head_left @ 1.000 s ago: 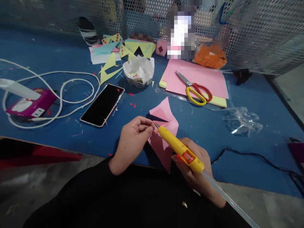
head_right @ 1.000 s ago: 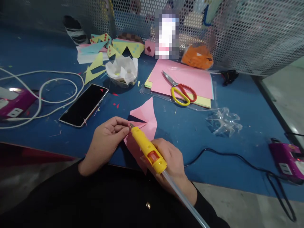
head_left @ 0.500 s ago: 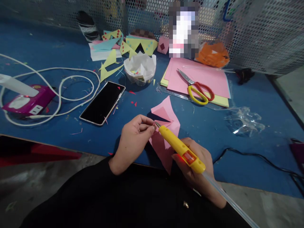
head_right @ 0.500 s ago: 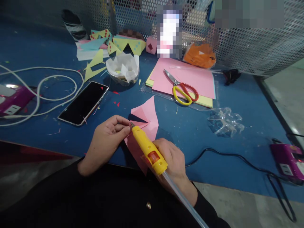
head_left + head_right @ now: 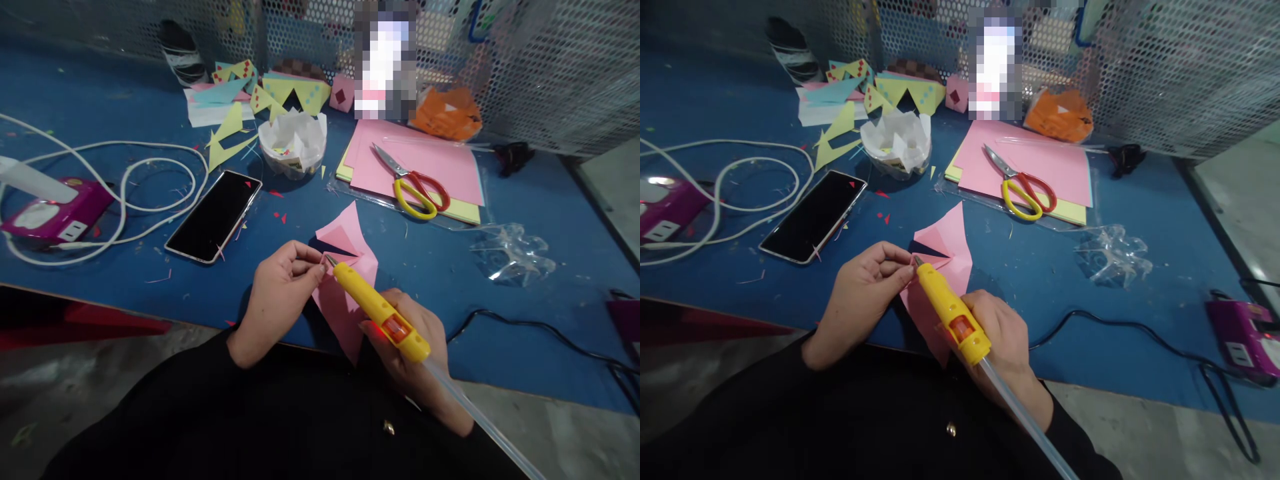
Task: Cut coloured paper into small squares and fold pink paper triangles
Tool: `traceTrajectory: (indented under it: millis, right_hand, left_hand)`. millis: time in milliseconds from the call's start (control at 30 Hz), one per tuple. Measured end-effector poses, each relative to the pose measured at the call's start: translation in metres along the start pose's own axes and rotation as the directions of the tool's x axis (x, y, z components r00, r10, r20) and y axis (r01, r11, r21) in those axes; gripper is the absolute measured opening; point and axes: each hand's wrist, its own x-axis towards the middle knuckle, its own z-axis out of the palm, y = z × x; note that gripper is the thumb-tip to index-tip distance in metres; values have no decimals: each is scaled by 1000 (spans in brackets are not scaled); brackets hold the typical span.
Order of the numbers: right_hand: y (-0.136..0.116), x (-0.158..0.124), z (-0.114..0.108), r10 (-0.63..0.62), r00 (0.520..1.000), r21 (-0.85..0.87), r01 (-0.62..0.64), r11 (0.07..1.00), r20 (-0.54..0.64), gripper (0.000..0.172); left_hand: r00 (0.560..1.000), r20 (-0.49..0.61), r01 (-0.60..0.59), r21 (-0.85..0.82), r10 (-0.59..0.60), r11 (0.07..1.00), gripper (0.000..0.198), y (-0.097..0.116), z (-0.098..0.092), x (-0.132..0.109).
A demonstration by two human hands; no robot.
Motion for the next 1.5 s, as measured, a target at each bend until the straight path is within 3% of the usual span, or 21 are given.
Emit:
traceTrajectory:
  millis: [967,1367,1500]
  right_hand:
    - [0,-3,2,10,1000,-102,-8,995,20,19]
    - [-4,-8,-7,107,994,-5,-107,994,-4,24]
    - [-2,-8,-17,197,980,-33,-197,980,2,20]
  left_hand:
    - [1000,-24,-9,-23,9,1000,8,-2,1,1]
    - [999,-26,-29,32,30,999,9,-5,0,1]
    - [999,-27,-40,89,42,995,11,-6,-1,0]
